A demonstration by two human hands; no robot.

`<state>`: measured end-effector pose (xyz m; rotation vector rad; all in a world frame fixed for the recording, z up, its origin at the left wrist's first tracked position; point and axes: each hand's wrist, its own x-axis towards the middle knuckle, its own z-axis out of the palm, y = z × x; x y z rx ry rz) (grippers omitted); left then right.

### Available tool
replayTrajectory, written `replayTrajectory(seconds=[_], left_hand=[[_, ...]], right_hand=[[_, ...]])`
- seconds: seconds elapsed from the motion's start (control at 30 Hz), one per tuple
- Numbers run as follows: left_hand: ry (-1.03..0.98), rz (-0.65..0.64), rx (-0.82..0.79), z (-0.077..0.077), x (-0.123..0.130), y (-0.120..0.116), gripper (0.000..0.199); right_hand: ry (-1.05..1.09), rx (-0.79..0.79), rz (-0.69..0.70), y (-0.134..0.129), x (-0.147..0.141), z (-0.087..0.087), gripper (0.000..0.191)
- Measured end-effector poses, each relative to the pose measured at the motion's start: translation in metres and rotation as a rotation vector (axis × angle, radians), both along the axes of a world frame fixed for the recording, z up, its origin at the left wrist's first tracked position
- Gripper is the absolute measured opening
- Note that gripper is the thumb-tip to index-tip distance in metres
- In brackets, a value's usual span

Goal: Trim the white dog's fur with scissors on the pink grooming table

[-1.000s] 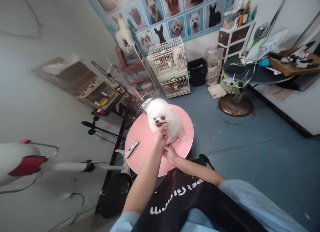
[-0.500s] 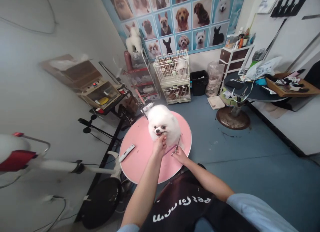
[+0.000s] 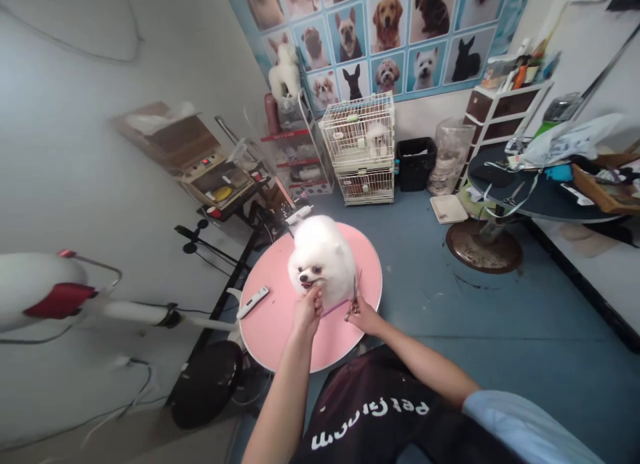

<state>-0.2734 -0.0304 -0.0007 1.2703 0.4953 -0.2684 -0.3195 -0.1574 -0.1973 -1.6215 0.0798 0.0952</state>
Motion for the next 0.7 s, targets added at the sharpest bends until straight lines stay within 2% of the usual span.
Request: replayTrajectory(seconds=[0.1, 0.2, 0.27, 0.4, 0.53, 0.7], left_hand=[[-0.002, 0.040, 0.013, -0.002, -0.002, -0.003, 0.040], [0.009, 0.076, 0.025, -0.003, -0.005, -0.006, 0.041], [0.005, 0.099, 0.031, -0.003, -0.006, -0.007, 0.042], [-0.024, 0.130, 0.035, -0.006, -0.008, -0.011, 0.041], [-0.039, 0.167, 0.061, -0.010, -0.010, -0.015, 0.040], [-0.100, 0.155, 0.127, -0.013, -0.010, -0.020, 0.039]], right_hand=[[-0.027, -0.062, 0.060, -0.014, 0.004, 0.008, 0.028], [-0.057, -0.097, 0.135, -0.031, 0.010, 0.021, 0.033], [-0.088, -0.189, 0.192, -0.044, 0.016, 0.031, 0.035], [-0.067, -0.342, 0.284, -0.066, 0.028, 0.049, 0.025], [-0.129, -0.369, 0.362, -0.080, 0.040, 0.059, 0.029], [-0.135, -0.367, 0.370, -0.094, 0.056, 0.066, 0.024]])
